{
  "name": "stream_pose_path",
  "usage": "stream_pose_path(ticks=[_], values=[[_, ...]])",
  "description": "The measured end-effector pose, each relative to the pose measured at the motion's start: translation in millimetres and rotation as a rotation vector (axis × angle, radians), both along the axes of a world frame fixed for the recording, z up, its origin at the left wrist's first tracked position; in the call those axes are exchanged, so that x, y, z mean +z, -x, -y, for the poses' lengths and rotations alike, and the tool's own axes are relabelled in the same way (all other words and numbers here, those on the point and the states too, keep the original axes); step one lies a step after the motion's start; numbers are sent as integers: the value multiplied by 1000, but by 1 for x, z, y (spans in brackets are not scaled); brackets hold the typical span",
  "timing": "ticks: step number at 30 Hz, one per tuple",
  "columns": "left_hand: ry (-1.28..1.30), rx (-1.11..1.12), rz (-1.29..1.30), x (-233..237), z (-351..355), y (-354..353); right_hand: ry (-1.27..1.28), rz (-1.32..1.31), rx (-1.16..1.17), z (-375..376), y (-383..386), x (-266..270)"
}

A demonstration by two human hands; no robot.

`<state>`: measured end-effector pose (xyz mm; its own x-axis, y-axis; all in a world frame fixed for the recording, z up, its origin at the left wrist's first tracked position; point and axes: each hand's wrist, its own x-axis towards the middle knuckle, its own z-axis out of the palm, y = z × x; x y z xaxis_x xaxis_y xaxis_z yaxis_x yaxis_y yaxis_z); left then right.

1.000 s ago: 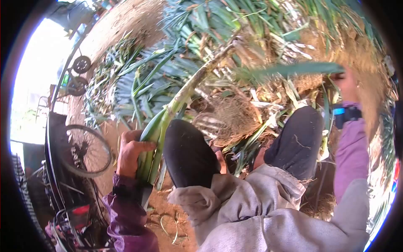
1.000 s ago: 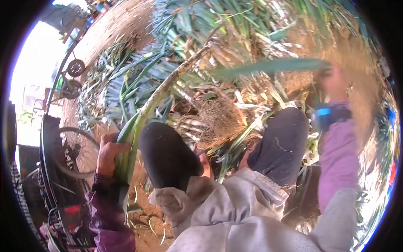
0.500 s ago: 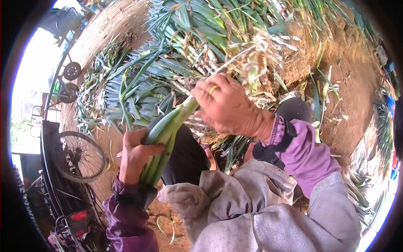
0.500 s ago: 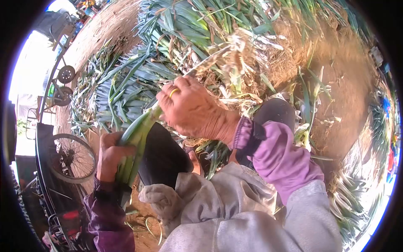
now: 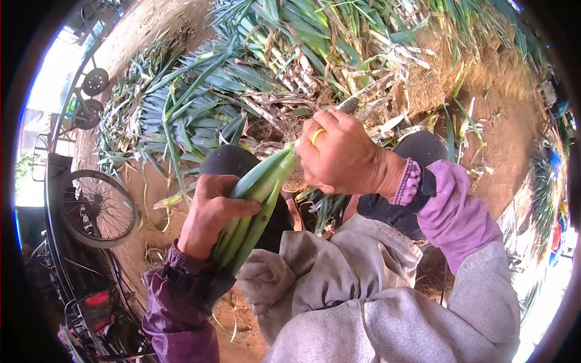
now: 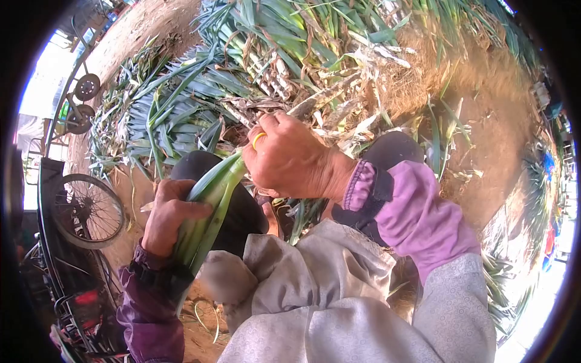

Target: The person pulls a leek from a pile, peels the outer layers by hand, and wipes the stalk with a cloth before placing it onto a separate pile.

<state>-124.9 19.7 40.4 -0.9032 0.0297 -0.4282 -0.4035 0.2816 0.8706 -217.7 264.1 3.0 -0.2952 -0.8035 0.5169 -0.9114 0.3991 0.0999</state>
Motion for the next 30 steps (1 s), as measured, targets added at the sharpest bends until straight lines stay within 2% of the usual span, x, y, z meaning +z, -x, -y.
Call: stream_pose_path(ticks=[1,4,7,10,13,15,17,18,21,23,25,29,30], values=[[-42,25,35,6,-6,1,1,0,-2,-2,1,-2],[142,-151,-16,15,-14,5,1,-31,-30,-2,0,-6],[268,-158,-92,9,-11,7,141,-23,-87,-7,3,-8],[574,-196,-282,8,-9,1,487,511,-242,-25,10,-10],[684,-184,-385,3,-7,-6,838,1021,-207,-55,27,-8],[642,-117,-412,-1,-4,-11,1141,1300,-412,-78,29,4],[641,-62,-432,-4,2,-16,1139,1081,-441,-127,43,6],[594,-61,-360,-1,9,-18,1147,984,-523,-166,62,6],[420,70,-300,-11,34,-30,967,665,-888,-361,116,3],[480,40,-328,-7,37,-34,779,527,-1101,-480,117,5],[513,-53,-427,-5,36,-36,632,414,-1232,-534,109,12],[813,-249,-816,-5,35,-30,171,191,-1631,-501,76,27],[882,-285,-880,-7,40,-32,-123,162,-1675,-557,86,18]])
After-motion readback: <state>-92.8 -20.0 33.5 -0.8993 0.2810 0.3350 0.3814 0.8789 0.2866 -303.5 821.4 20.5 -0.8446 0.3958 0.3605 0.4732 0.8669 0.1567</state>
